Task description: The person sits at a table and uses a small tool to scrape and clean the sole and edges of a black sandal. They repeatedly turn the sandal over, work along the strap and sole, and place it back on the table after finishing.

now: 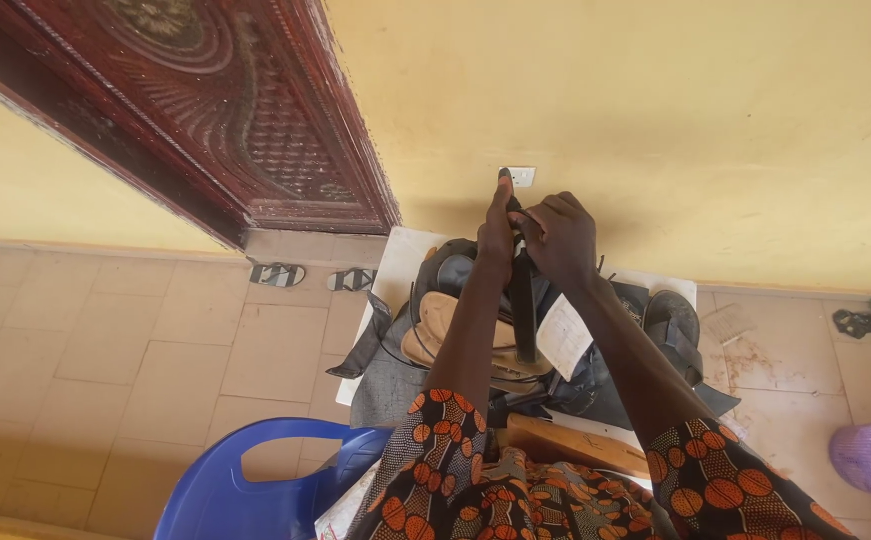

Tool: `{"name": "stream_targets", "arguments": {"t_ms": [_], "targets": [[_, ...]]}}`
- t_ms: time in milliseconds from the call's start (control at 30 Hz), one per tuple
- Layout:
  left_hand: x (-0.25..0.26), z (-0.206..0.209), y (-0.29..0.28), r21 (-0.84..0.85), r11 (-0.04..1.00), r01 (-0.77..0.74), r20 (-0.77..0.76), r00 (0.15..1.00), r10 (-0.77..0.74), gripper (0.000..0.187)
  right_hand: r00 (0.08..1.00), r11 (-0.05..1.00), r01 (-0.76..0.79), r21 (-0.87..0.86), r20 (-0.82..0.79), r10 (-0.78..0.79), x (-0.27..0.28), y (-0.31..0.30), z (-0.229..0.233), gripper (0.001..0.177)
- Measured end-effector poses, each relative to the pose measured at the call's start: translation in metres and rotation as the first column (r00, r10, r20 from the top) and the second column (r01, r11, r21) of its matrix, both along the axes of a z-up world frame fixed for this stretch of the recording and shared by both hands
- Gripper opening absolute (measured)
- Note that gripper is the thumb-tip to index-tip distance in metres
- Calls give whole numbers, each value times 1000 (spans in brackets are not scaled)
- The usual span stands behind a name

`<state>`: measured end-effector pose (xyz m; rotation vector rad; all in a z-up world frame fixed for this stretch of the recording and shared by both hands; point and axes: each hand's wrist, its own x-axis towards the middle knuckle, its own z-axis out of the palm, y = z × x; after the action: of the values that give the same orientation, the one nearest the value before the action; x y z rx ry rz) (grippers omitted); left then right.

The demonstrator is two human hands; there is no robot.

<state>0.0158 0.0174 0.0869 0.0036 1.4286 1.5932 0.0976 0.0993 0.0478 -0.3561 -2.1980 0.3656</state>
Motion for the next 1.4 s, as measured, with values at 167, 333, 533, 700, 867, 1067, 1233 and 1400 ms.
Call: {"name": "stream_targets", "arguments": {"t_ms": [167,333,533,700,867,1067,1233,1400], "targets": [[-7,0,-8,42,999,7,-129,992,-1,108,985,941,-113,-319,87,148,7,-5,33,17],[-21,-16,-16,-70,997,-36,-275,961,15,121,986,893,-91,-441,87,143,12,-9,39,25],[-14,-30,-21,-67,997,-46,-412,911,14,114,950,830,-83,-551,208,233,23,-11,45,26],[-14,-38,-22,-26,999,-48,-410,911,33,110,955,842,-89,-532,194,224,26,-18,52,22],[1,-11,-33,12,992,-128,-424,898,121,109,979,748,-128,-651,37,199,23,-13,17,17],[-5,-33,-35,26,963,-267,-474,845,247,106,994,722,29,-691,-59,-96,26,-35,29,23],[-7,-37,-26,79,943,-324,-544,779,313,103,963,796,262,-545,99,-250,16,-44,21,40],[-9,-51,-15,200,913,-357,-480,776,409,101,979,979,81,-187,198,-44,1,-40,10,22]]}}
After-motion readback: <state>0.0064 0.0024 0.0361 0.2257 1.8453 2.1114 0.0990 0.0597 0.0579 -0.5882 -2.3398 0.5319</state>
